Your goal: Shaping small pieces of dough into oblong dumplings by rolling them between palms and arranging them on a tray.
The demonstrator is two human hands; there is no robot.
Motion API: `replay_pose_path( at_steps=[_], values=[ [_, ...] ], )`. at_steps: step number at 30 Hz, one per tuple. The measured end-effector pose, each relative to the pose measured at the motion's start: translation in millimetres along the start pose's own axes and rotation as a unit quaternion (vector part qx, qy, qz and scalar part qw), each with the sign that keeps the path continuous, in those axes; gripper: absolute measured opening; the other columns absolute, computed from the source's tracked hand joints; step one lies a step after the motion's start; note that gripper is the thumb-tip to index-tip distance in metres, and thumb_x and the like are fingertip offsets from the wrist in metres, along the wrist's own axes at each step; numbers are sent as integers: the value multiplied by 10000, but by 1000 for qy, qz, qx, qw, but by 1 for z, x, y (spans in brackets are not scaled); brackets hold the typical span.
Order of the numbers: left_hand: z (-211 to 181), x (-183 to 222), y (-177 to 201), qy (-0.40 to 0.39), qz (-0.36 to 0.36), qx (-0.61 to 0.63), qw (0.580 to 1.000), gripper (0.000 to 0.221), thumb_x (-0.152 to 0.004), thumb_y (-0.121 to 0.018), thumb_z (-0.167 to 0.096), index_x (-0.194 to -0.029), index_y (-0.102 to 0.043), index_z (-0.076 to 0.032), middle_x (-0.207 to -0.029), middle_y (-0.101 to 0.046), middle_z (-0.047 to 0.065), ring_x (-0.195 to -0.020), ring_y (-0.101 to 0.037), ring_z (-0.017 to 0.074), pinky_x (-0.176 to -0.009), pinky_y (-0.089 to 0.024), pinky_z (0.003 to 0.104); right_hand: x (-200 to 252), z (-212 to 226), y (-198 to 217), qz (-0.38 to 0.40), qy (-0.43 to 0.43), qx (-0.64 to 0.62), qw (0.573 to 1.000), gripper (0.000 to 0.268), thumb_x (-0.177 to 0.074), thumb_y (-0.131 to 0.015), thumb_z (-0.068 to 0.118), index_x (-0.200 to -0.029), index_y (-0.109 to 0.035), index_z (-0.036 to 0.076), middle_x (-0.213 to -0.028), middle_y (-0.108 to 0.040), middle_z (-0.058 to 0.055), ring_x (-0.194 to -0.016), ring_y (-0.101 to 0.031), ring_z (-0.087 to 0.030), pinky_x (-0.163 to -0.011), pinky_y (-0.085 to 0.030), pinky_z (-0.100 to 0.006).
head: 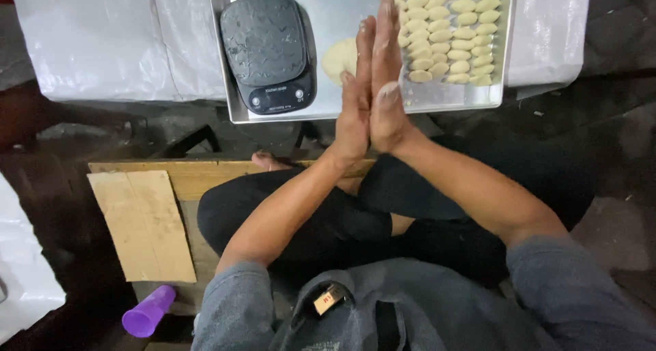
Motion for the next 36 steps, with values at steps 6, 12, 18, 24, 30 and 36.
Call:
replay_pose_path(
  at_steps=[6,12,18,24,30,36],
  values=[
    [13,4,5,3,12,-13,1000,614,-1187,-119,-493,-1706,-78,-167,-1809,-17,11,-1722,19,221,-1446,20,416,-9,-12,-2,-12,9,-39,999,673,-1158,-25,609,-1739,17,273,-1837,32,80,-1760,47,-160,-1511,43,-408],
    [7,3,9,19,58,-33,998,731,-1148,-110,-589,-1694,-41,-108,-1798,9,48,-1711,39,248,-1438,34,428,-4,-23,-3,-16,-24,-105,994,705,-1149,-55,622,-1729,-8,223,-1830,2,31,-1748,20,-187,-1477,43,-407],
    [-4,-15,20,155,29,373,914,906,-969,-173,-743,-1715,-128,-231,-1821,-69,-60,-1719,-37,149,-1416,-27,368,-20,-6,14,-29,-70,-320,944,752,-1136,-127,638,-1710,-207,159,-1803,-176,-4,-1730,-97,-186,-1463,-5,-357],
    [-47,-33,31,161,-150,629,745,935,-937,-180,-720,-1719,-129,-209,-1797,-89,-45,-1610,-102,213,-1245,-129,415,-40,59,28,37,10,-63,997,268,-1022,-582,-9,-1270,-663,-65,-1425,-540,-126,-1398,-476,-292,-1190,-373,-400],
    [-8,-23,67,-21,14,337,941,810,-1088,-174,-788,-1729,-298,-308,-1812,-224,-139,-1761,-91,216,-1494,-7,460,-38,84,14,85,59,7,995,231,-905,-769,-129,-1128,-722,-91,-1222,-604,-154,-1062,-582,-267,-946,-465,-364],
    [-2,-23,66,-28,-1,217,976,747,-1120,-182,-726,-1737,-260,-312,-1825,-205,-124,-1771,-104,173,-1490,-73,466,-32,72,12,84,-13,-41,996,226,-883,-759,-162,-1025,-640,-34,-1142,-632,-110,-1074,-622,-241,-989,-468,-342]
  ],
)
Point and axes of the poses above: each hand's wrist, its own x-axis away from the middle knuckle, its own y-axis out of the back of the hand, z = x × y, the point moved 3 cm from there along -x, towards the middle knuckle
